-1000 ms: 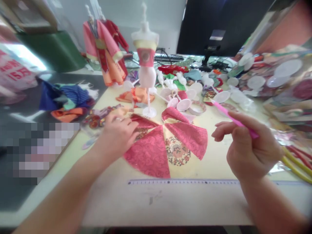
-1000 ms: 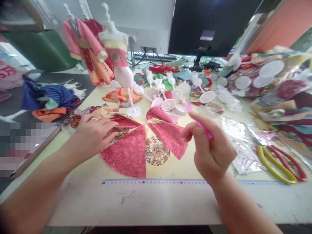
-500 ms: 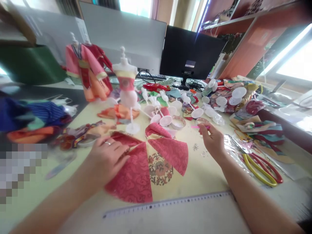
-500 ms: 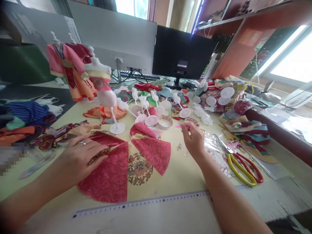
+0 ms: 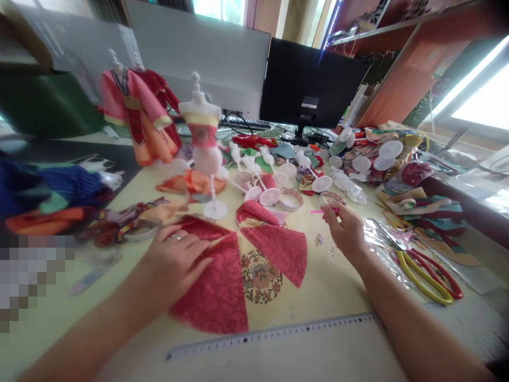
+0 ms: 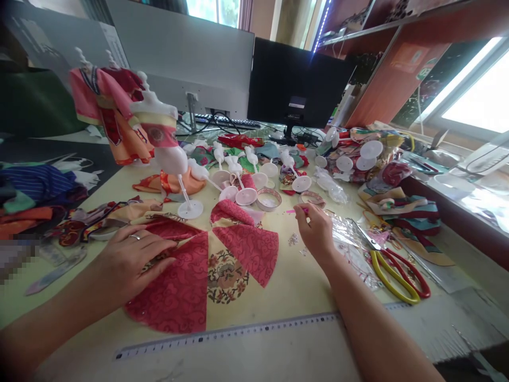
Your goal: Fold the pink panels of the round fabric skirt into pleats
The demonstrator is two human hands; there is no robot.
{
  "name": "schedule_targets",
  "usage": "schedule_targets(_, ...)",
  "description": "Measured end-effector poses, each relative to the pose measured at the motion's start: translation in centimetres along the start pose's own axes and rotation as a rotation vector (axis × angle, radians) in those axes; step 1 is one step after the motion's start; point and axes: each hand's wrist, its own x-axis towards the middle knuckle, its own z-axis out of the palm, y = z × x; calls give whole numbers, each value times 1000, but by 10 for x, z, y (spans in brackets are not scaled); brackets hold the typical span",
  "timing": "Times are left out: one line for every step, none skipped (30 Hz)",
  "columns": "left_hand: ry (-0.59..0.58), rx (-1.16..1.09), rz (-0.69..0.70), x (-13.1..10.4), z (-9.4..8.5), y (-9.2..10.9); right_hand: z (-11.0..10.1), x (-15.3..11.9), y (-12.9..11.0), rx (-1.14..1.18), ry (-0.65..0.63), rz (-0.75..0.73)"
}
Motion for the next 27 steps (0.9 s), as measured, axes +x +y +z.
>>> schedule_targets(-8, -7, -2, 0, 0, 0, 0, 0, 0, -3, -2, 1)
schedule_targets(-16, -13, -3, 0, -1, 1, 0, 0, 0, -5, -6, 2)
schedule_targets(-23, -18, -5, 0, -1, 1, 1, 0, 0, -6, -10, 4)
schedule_targets(-25, -20, -8, 0, -1, 1, 1, 0, 0, -6, -12, 5)
schedule_targets(-25, -20, -11, 0, -1, 1, 1, 0, 0, -6, -13, 7)
schedule_targets(-24, -21, -13, 0, -1, 1, 1, 0, 0, -5, -13, 9)
schedule_targets(-25, -21, -15, 0, -1, 2, 1, 0, 0, -5, -12, 11)
schedule_targets(-25, -21, -18, 0, -1, 2, 1, 0, 0, -4, -12, 13)
schedule_targets(-26, -21, -19, 0, -1, 2, 1, 0, 1, -3, -11, 15)
schedule_targets(-25, -21, -19, 0, -2, 2, 1, 0, 1, -1, -11, 17)
schedule_targets(-25, -20, -19, 0, -2, 2, 1, -1, 1, 1, -12, 19)
schedule_targets(-22, -17, -19, 1, -2, 3, 0, -1, 1, 4, -13, 21)
schedule_targets(-20, -14, -17, 1, -2, 3, 0, -1, 1, 5, -13, 24)
schedule_targets(-17, -12, -16, 1, -2, 3, 0, -1, 1, 6, -13, 26)
schedule_targets(-15, -12, -14, 1, -2, 3, 0, -1, 1, 7, -13, 28)
schedule_targets(-13, -11, -12, 1, -2, 3, 0, -1, 1, 7, -12, 31)
schedule_targets(-11, -12, -11, 1, -2, 2, 1, -1, 1, 7, -11, 34)
schedule_targets(-9, -12, -9, 0, -1, 2, 1, -1, 1, 6, -11, 36)
schedule_targets(-6, -10, -6, 0, -1, 1, 1, -1, 1, 4, -12, 37)
schedule_targets(-4, -9, -1, -1, 0, 0, 1, -1, 1, 2, -15, 36)
schedule_targets(-3, -8, 4, -1, 0, -1, 2, -1, 1, 1, -18, 36)
schedule_targets(-3, -7, 8, -2, 1, -1, 2, -1, 1, -1, -22, 34)
schedule_targets(-3, -7, 11, -2, 1, -2, 2, -1, 1, -3, -26, 34)
schedule_targets(-4, -6, 11, -2, 1, -2, 2, -1, 1, -3, -29, 34)
schedule_targets(-4, -6, 10, -2, 2, -2, 2, -1, 1, -3, -31, 36)
schedule_targets(-4, -5, 10, -2, 2, -3, 2, -1, 0, -3, -33, 39)
schedule_targets(-4, -4, 9, -2, 2, -3, 1, -1, 0, -1, -34, 42)
